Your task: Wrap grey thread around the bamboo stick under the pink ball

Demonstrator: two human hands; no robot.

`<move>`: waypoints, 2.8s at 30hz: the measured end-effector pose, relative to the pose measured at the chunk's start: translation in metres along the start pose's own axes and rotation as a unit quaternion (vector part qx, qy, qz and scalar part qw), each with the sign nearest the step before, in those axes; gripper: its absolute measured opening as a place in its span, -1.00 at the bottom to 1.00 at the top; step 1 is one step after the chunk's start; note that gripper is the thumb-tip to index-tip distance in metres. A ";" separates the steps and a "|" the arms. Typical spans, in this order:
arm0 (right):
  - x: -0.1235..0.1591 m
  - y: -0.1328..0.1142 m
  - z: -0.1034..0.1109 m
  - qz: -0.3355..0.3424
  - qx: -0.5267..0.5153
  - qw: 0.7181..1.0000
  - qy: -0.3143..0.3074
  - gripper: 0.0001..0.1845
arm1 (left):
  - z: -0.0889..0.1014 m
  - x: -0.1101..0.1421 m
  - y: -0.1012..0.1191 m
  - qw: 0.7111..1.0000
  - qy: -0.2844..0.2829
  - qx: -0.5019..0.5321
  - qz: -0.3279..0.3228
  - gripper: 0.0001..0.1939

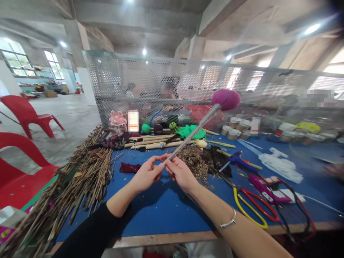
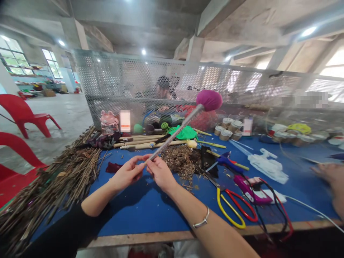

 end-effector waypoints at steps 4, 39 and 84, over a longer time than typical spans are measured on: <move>0.017 0.002 -0.011 0.017 0.054 0.995 0.078 -0.55 | 0.003 0.001 0.003 0.999 0.015 -0.014 -0.044 -0.39; -0.005 0.017 0.015 -0.014 -0.074 0.997 -0.005 -0.54 | 0.001 0.000 -0.007 0.998 -0.015 0.015 0.063 -0.64; -0.005 0.028 0.018 0.045 -0.015 0.997 0.059 -0.63 | -0.005 0.002 -0.015 0.887 0.276 -0.330 -0.170 -0.87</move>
Point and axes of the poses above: each hand's wrist, its own x-axis away from the middle knuckle, its own z-axis out of the back of the hand, y = z × x, the point moved 2 cm from there along -x, towards the middle knuckle, and after that the axes turned 12 degrees about z, right-handed, at the moved point
